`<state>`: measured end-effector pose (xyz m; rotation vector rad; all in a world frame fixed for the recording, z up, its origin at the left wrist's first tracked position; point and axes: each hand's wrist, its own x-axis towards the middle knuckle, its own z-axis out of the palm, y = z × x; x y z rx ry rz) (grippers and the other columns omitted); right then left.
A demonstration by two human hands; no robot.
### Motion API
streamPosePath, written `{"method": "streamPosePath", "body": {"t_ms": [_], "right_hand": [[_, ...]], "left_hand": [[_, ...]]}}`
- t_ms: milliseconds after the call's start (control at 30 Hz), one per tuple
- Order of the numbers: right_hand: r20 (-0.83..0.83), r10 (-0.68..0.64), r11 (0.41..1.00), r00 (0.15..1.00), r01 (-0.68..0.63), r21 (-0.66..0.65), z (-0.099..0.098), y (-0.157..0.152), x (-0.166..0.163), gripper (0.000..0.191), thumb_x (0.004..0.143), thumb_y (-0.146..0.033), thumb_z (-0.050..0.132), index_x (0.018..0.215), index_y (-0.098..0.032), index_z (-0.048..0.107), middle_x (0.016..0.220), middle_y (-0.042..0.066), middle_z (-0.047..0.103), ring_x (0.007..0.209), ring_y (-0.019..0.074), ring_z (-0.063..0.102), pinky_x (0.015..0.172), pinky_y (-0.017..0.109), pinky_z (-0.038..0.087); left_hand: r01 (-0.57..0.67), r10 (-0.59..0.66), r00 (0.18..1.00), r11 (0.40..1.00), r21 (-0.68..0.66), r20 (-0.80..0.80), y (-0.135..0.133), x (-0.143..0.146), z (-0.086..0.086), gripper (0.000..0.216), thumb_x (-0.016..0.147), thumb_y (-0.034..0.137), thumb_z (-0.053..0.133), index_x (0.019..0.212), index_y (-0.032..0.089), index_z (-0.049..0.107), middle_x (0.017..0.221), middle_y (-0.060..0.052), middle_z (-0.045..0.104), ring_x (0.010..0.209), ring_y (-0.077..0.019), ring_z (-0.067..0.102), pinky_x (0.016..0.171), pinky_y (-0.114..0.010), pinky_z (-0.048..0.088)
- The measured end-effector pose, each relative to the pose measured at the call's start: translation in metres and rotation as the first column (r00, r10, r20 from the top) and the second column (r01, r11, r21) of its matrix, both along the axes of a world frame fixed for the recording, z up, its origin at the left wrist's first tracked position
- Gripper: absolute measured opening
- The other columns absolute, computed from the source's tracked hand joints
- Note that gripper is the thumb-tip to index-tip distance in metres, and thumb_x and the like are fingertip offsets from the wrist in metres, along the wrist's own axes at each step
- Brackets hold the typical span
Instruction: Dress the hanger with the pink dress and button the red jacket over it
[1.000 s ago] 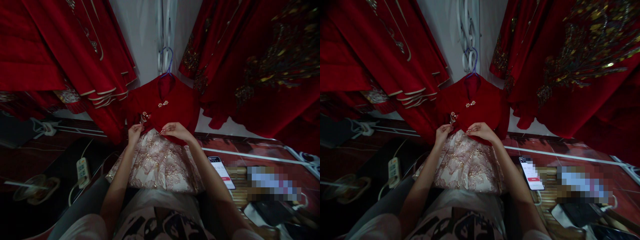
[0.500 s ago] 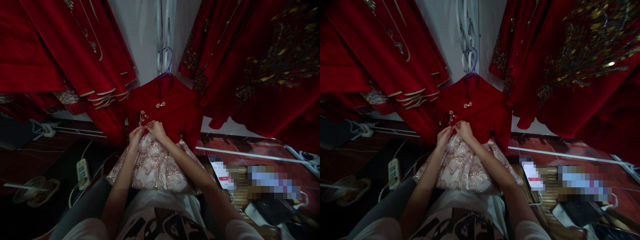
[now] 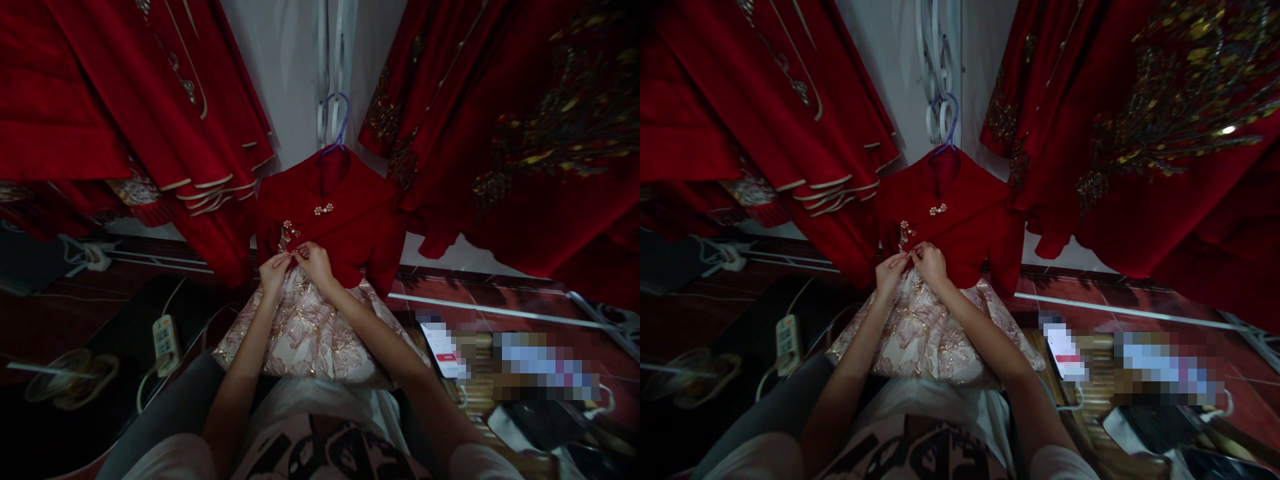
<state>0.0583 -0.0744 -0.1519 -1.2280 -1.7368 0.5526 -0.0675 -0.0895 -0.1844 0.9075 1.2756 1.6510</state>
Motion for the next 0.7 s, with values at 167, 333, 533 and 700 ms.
{"method": "streamPosePath", "body": {"t_ms": [167, 333, 533, 700], "right_hand": [[0.017, -0.019, 1.000, 1.000, 0.018, 0.020, 0.002, -0.003, 0.000, 0.008, 0.083, -0.022, 0.061, 0.089, -0.018, 0.064, 0.084, 0.004, 0.067, 0.073, 0.0135, 0.063, 0.071, 0.023, 0.050], [0.024, -0.038, 0.999, 0.999, 0.038, 0.032, 0.010, -0.001, 0.002, 0.008, 0.084, -0.021, 0.058, 0.088, -0.017, 0.064, 0.085, 0.005, 0.066, 0.073, 0.0141, 0.062, 0.071, 0.024, 0.049], [0.109, -0.065, 0.998, 0.992, 0.067, -0.018, 0.024, 0.010, 0.019, 0.008, 0.082, -0.022, 0.061, 0.078, -0.016, 0.064, 0.078, 0.006, 0.065, 0.068, 0.0157, 0.061, 0.066, 0.025, 0.046], [0.084, -0.012, 0.999, 0.996, 0.014, -0.031, 0.026, 0.019, 0.039, 0.016, 0.083, -0.028, 0.061, 0.071, -0.018, 0.062, 0.070, 0.005, 0.064, 0.066, 0.0160, 0.061, 0.064, 0.025, 0.045]], "left_hand": [[-0.003, 0.003, 0.999, 1.000, 0.001, -0.033, 0.004, -0.003, -0.001, 0.034, 0.058, 0.029, 0.077, 0.087, 0.011, 0.072, 0.087, -0.009, 0.075, 0.080, -0.0170, 0.070, 0.089, -0.034, 0.053], [0.025, -0.025, 0.990, 1.000, -0.008, -0.136, 0.008, -0.007, 0.009, 0.028, 0.059, 0.028, 0.076, 0.082, 0.013, 0.073, 0.084, -0.008, 0.075, 0.077, -0.0173, 0.070, 0.083, -0.034, 0.055], [0.096, -0.094, 0.957, 0.995, -0.008, -0.274, 0.014, 0.005, 0.023, 0.024, 0.060, 0.027, 0.072, 0.079, 0.014, 0.070, 0.080, -0.006, 0.073, 0.073, -0.0163, 0.068, 0.076, -0.030, 0.055], [0.018, -0.026, 0.983, 0.999, -0.044, -0.184, 0.028, 0.029, 0.026, 0.023, 0.057, 0.026, 0.068, 0.077, 0.016, 0.061, 0.070, 0.000, 0.067, 0.067, -0.0130, 0.065, 0.069, -0.025, 0.051]]}}
